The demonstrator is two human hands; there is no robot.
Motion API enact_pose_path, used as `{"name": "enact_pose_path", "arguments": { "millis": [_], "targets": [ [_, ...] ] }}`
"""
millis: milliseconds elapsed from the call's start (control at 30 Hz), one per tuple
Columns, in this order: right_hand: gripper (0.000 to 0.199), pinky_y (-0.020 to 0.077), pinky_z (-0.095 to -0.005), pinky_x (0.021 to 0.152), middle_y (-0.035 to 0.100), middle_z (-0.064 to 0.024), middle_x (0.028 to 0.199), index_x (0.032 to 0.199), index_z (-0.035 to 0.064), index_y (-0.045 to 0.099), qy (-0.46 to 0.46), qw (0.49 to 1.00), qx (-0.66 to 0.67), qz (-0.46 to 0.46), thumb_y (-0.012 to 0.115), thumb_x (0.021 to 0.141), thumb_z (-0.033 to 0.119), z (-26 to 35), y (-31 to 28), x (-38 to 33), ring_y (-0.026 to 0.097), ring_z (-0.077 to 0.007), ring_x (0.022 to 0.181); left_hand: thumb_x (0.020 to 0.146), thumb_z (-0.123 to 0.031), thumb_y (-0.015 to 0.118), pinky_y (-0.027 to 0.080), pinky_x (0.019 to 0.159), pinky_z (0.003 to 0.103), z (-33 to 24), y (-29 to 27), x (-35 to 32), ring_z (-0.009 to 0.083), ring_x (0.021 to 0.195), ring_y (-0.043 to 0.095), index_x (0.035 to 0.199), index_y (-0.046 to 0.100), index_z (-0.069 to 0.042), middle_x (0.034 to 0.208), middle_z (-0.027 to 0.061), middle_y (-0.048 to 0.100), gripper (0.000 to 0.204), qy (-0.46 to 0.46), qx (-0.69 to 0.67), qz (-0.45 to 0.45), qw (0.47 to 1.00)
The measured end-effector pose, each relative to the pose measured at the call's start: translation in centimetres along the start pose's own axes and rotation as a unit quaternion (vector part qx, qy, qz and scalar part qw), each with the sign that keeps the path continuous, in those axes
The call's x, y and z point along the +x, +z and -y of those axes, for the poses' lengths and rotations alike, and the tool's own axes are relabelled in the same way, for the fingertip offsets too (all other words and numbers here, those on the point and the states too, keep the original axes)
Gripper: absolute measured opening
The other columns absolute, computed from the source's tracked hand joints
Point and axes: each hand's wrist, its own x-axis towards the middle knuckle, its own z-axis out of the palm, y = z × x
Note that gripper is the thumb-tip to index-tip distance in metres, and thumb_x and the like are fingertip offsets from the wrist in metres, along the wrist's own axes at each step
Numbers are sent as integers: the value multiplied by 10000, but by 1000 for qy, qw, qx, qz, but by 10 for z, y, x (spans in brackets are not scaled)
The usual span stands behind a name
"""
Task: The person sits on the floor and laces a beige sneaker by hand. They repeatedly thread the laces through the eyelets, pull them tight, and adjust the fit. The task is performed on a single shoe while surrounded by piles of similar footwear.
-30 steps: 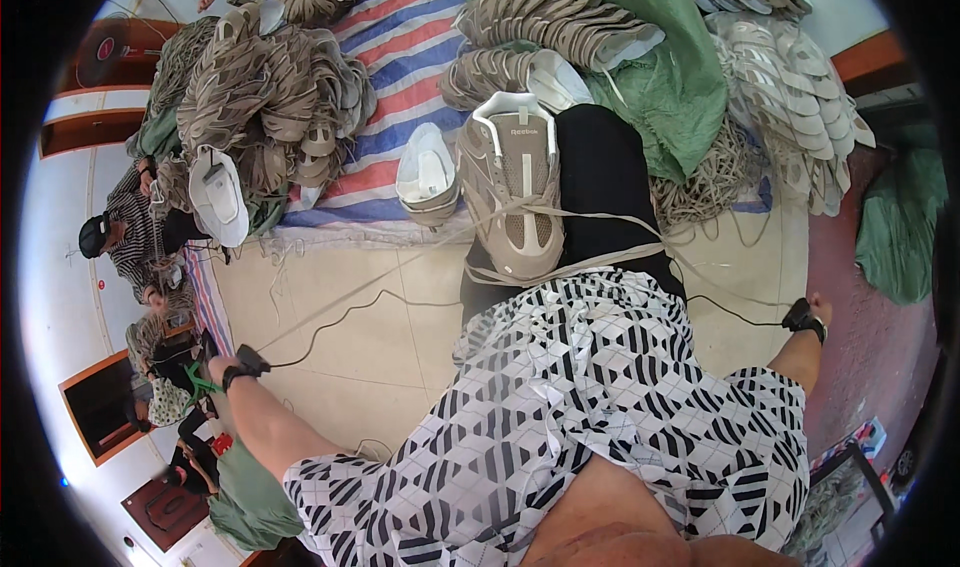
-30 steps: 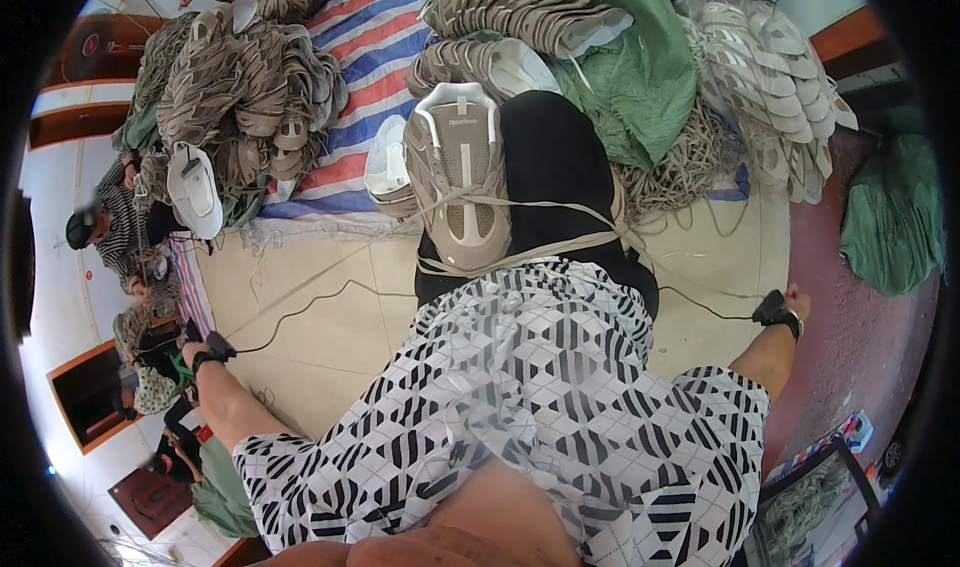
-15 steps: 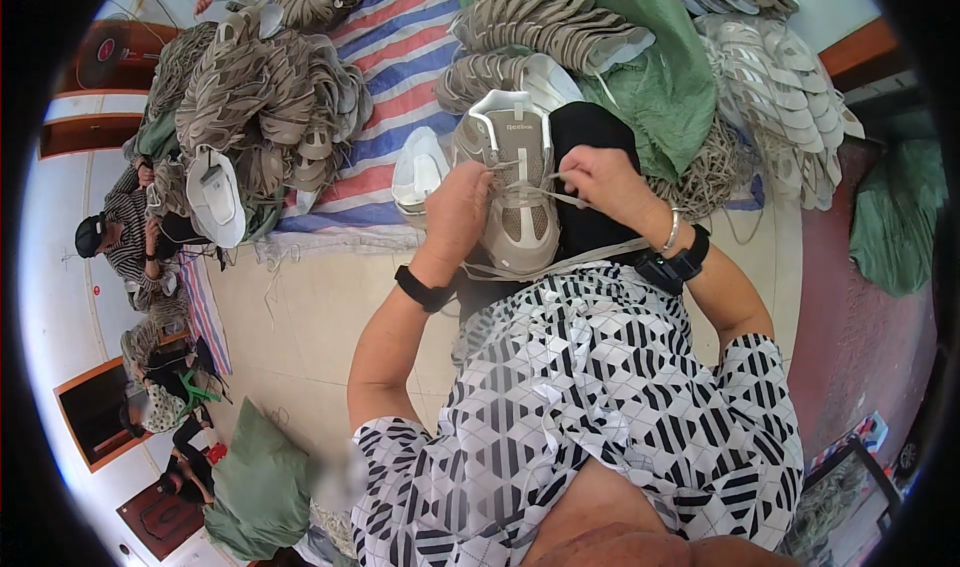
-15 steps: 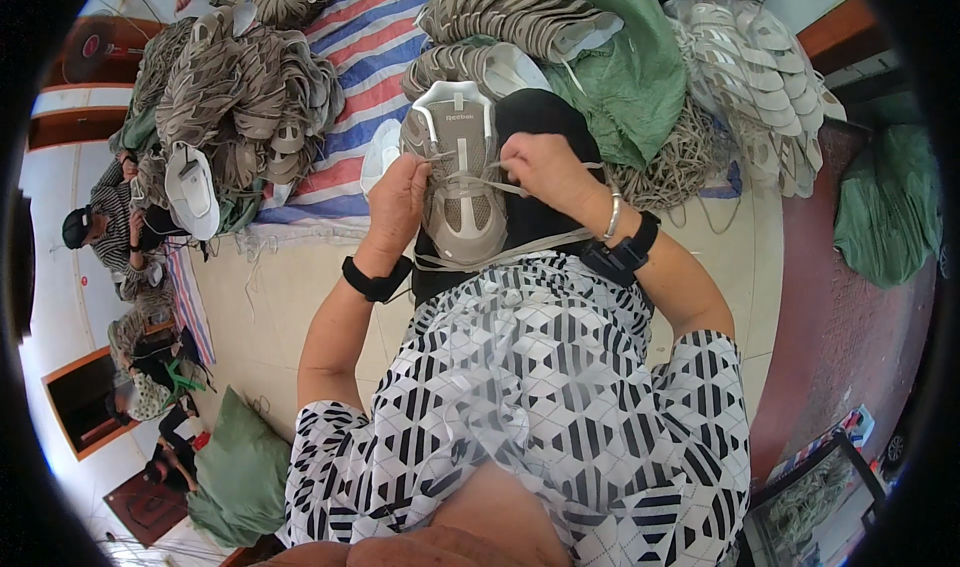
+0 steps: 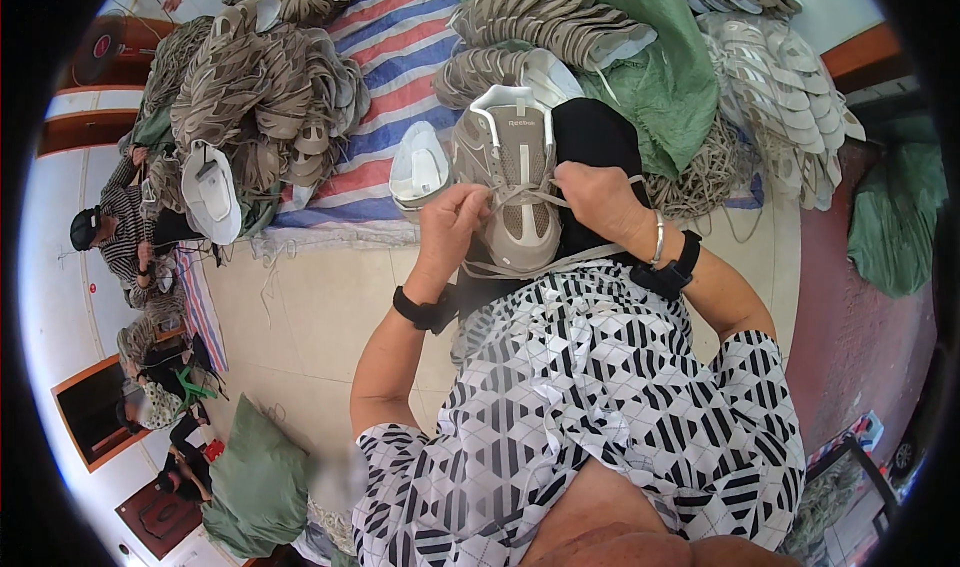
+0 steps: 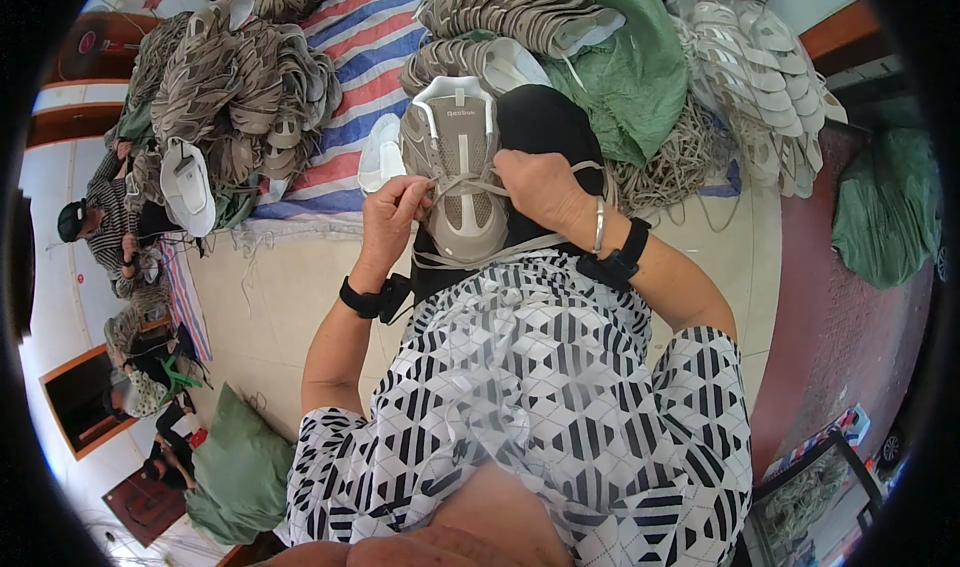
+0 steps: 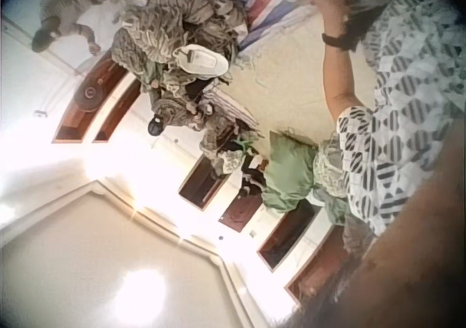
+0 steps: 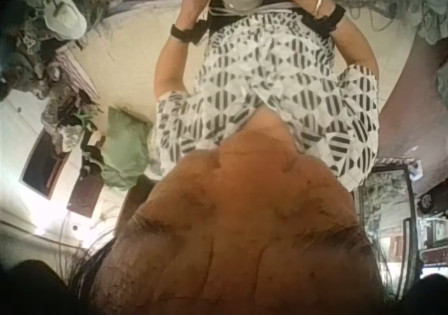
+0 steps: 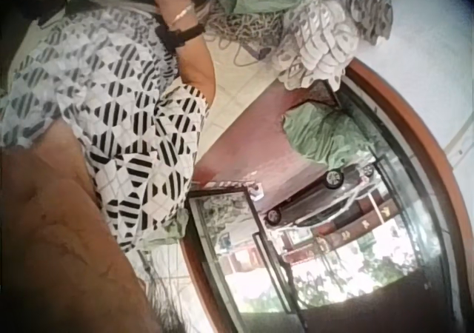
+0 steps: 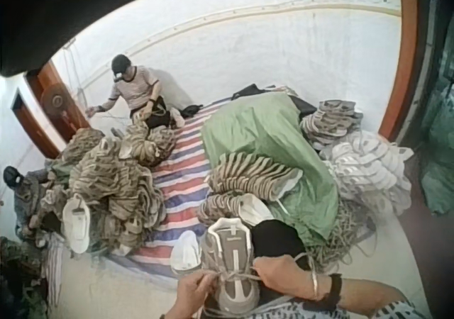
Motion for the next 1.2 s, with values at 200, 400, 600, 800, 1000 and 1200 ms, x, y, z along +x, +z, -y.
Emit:
{"name": "enact_pose_path", "arguments": {
  "millis": [200,400,600,800,1000,1200],
  "targets": [
    [122,491,-315,481,600,-110,625,820,8,517,47,993,102,32,577,867,103,-1,0,10,634,-212,532,940,-190,566,412,586,234,1,6,3,67,623,480,783,571,-21,679,-4,546,231,-3,12,-2,1000],
    [118,463,-288,439,608,-93,632,811,-9,551,194,922,301,149,560,872,92,-4,-11,20,594,-150,446,929,-207,596,377,576,207,1,0,13,40,641,444,787,596,-36,695,-56,523,223,-41,-51,74,995],
    [112,446,-276,422,609,-84,631,815,-10,553,204,914,317,150,571,868,87,-3,-14,21,588,-138,450,907,-209,616,386,608,196,4,-3,14,25,666,472,790,620,-35,718,-52,569,209,-90,-84,71,990],
    [114,449,-280,433,609,-81,630,823,-11,557,207,914,318,144,586,866,90,-5,-10,19,582,-137,446,880,-173,637,382,575,211,-3,5,20,25,636,444,749,590,-33,704,-48,552,197,-121,-133,17,984],
    [110,461,-284,454,610,-80,621,836,-6,564,203,922,300,138,587,869,96,-3,-11,17,588,-142,450,838,-90,657,381,489,249,-16,18,16,51,533,434,729,570,-9,597,-13,522,161,33,60,-73,995],
    [110,475,-313,471,614,-113,618,818,-4,557,188,937,265,132,572,864,95,-3,-14,18,603,-184,457,801,-156,661,431,529,304,-26,11,27,164,542,530,758,582,-16,615,99,559,167,99,243,-11,965]
  ]
}}
